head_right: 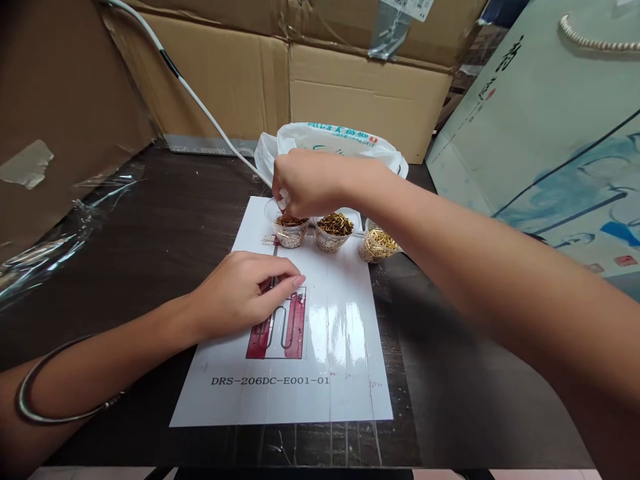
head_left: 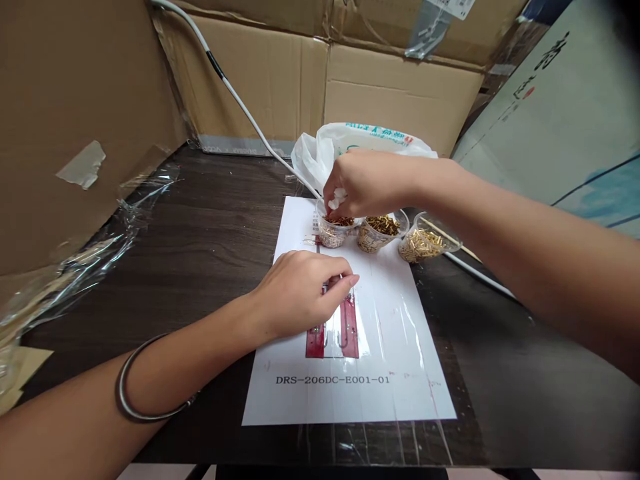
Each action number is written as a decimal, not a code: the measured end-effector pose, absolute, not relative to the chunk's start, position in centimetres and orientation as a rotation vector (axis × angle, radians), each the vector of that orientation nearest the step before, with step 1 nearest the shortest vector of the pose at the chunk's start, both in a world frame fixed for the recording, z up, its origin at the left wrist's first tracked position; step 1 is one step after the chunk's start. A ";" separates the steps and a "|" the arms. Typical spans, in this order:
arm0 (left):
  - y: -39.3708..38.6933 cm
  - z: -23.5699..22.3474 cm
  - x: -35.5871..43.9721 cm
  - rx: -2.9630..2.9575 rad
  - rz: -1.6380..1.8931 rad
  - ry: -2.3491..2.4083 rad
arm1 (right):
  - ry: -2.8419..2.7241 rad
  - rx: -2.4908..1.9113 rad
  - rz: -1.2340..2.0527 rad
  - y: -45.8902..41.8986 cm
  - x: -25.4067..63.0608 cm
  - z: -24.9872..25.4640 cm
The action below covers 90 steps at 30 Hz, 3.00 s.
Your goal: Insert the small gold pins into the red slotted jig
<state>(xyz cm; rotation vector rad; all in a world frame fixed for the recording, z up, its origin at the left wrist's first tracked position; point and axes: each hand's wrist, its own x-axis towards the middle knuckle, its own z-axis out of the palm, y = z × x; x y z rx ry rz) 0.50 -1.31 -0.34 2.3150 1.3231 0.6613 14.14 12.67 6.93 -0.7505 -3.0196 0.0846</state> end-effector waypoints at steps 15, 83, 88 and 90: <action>-1.4 0.0 0.6 2.255 0.585 1.344 | -2.991 -0.913 0.082 11.4 15.6 7.2; -1.2 -0.2 0.8 1.878 0.937 1.361 | -2.077 -1.036 0.410 0.1 19.7 3.0; -0.9 -0.2 0.7 1.858 0.947 1.389 | -1.988 -1.074 0.568 -1.0 19.4 -0.3; -0.8 -0.3 0.7 1.849 0.953 1.394 | -2.119 -1.090 0.497 -1.8 19.5 0.7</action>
